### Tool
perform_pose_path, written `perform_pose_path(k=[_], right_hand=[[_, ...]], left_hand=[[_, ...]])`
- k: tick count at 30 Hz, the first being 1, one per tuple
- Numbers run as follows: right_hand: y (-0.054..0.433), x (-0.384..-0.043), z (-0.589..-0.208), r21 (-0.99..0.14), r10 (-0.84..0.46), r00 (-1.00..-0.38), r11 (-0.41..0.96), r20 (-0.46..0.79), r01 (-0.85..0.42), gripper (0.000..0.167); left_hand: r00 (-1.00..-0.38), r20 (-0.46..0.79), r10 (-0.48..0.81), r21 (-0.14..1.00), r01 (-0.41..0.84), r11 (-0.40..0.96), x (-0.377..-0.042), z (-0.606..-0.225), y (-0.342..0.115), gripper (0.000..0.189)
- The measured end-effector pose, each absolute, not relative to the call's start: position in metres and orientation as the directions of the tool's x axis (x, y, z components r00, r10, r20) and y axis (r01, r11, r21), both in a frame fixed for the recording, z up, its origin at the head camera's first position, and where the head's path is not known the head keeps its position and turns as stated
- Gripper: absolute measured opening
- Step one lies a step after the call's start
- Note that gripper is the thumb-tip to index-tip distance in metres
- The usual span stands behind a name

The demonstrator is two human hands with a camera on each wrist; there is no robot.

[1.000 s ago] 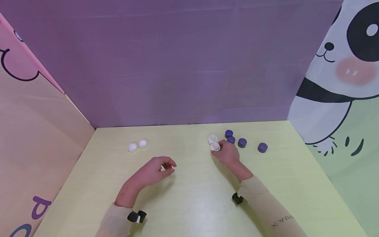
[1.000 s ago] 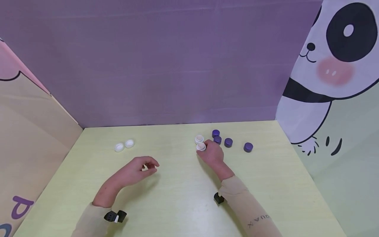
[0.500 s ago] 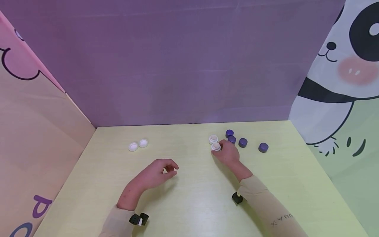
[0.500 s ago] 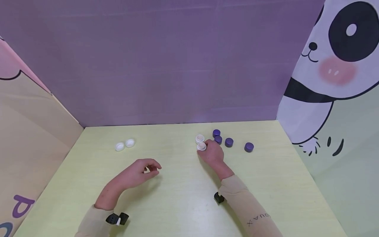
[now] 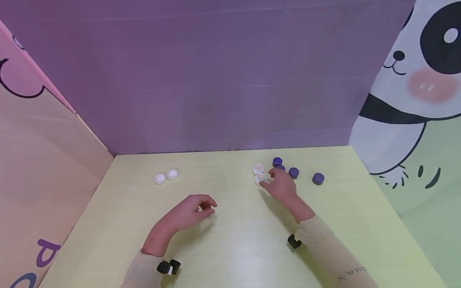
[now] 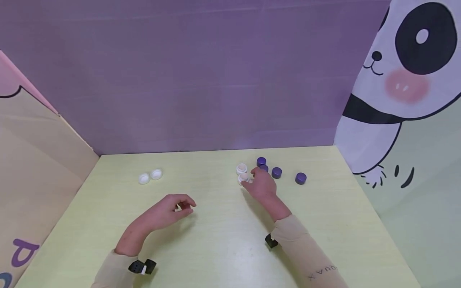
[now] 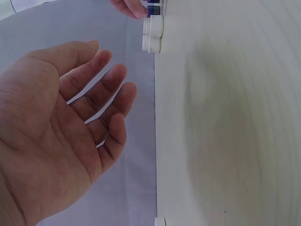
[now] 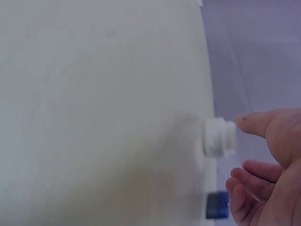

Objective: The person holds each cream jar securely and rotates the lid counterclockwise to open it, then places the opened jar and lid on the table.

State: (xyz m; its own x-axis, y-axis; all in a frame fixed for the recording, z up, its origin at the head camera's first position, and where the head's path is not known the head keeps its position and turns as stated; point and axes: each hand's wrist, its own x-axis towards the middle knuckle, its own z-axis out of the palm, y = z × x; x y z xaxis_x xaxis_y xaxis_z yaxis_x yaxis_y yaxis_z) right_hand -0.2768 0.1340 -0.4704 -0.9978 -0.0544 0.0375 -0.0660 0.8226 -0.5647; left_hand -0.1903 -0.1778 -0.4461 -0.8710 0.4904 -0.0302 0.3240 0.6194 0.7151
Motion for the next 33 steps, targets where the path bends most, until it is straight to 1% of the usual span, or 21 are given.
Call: perform_pose_path(k=[5,11,22,25,33], right_hand=[[0.16,-0.274,-0.46,-0.582,-0.059,-0.994,0.807,0.093,-0.103,0.046],[0.191,-0.279,-0.452,-0.587,-0.015,-0.993,0.806,0.114,-0.079,0.04],[0.239,-0.283,-0.445,-0.591,0.067,-0.988,0.806,0.138,-0.027,0.041],[0.251,-0.285,-0.448,-0.581,0.089,-0.989,0.814,0.119,0.003,0.041],[0.274,-0.288,-0.45,-0.58,0.131,-0.991,0.809,0.022,0.094,0.047]], left_hand=[[-0.869,-0.034,0.493,0.716,0.323,0.619,-0.191,-0.448,-0.176,0.016],[-0.868,-0.035,0.495,0.71,0.327,0.623,-0.191,-0.449,-0.174,0.016],[-0.872,-0.056,0.487,0.713,0.306,0.63,-0.192,-0.453,-0.173,0.017],[-0.869,-0.051,0.492,0.718,0.31,0.623,-0.192,-0.454,-0.173,0.017],[-0.865,-0.056,0.498,0.728,0.306,0.613,-0.192,-0.458,-0.173,0.016]])
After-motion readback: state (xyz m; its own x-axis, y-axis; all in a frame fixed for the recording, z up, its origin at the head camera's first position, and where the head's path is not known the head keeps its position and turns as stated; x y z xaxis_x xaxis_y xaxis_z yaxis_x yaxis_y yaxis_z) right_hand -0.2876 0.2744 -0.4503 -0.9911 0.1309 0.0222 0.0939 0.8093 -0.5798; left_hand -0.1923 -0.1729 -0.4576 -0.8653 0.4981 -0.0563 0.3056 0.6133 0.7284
